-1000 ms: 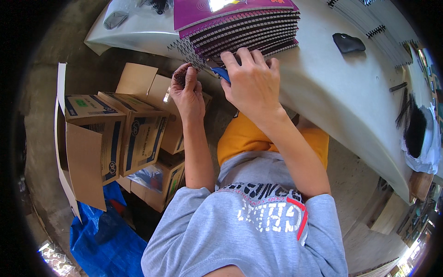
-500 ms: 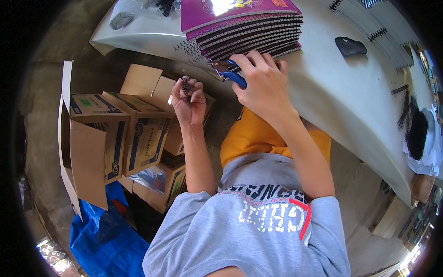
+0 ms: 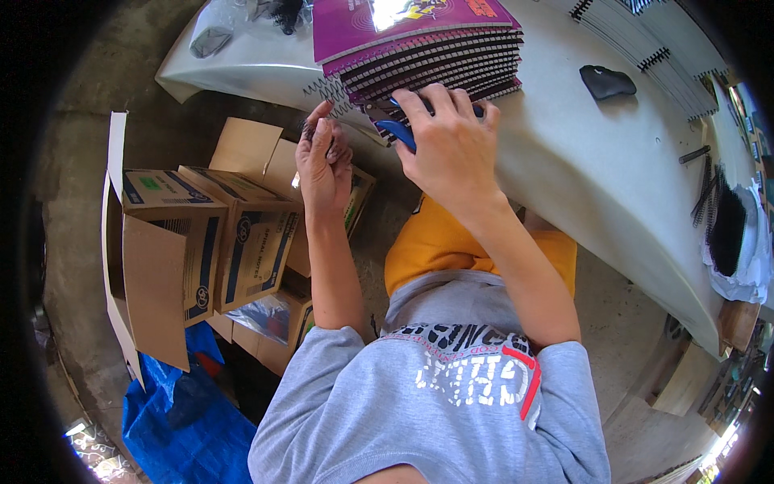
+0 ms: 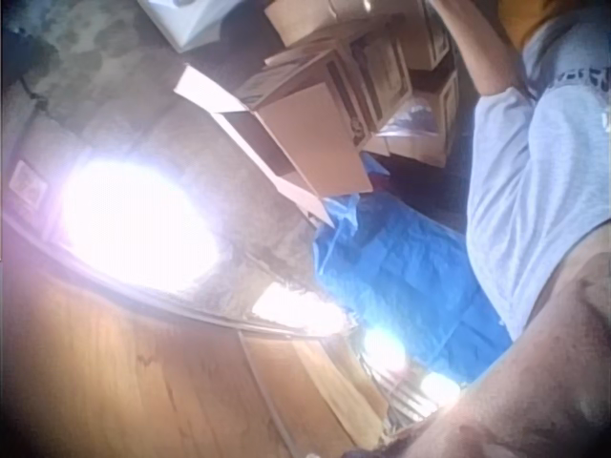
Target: The person trims the excess wire binding from stacks of purple notebooks using pliers, then organizes several pink notebooks by inserting and trimming wire coils into their bindings before placing them onto stacks on the table.
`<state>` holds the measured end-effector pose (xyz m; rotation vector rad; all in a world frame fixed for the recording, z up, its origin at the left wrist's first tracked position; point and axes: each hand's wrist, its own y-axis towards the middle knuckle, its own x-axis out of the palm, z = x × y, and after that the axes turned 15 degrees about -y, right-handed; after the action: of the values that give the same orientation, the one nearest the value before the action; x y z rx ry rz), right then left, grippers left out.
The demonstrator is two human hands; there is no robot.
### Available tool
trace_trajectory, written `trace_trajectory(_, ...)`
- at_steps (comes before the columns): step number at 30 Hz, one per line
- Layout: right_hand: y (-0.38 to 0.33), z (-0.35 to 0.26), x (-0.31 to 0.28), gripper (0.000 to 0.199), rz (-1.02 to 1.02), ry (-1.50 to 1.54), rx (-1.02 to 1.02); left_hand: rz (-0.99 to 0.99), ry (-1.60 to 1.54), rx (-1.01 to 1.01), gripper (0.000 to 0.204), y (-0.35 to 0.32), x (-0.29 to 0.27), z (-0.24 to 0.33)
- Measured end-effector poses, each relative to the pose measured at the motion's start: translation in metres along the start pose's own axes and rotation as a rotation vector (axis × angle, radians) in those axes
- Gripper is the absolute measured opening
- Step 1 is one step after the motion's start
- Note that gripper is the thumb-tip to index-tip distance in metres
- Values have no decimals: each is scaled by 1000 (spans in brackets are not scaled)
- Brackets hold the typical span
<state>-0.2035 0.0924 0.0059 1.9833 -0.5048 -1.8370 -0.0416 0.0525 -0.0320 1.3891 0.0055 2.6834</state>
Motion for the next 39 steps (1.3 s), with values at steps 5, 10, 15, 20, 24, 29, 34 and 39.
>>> trace_trajectory(5,0,-6,-2,45,-2,-63,-15,178,217,69,25,4,7,-8)
trace_trajectory(10,-1,-10,-1,44,-19,-115,-27,179,423,168,20,1,12,-8)
trace_trajectory(15,-1,3,16,40,-104,79,2,160,480,217,20,3,14,-10)
trace_trajectory(20,0,8,1,39,-100,134,12,188,357,253,26,2,17,-4)
trace_trajectory(24,7,5,-8,42,104,21,4,99,408,174,29,0,18,-2)
trace_trajectory(29,13,-2,-5,43,71,-84,-3,112,506,173,25,7,26,1)
trace_trajectory(34,16,-7,-5,41,30,-140,-36,135,489,201,22,8,24,-1)
trace_trajectory(39,17,4,4,36,-41,-67,-41,163,426,239,20,7,24,-10)
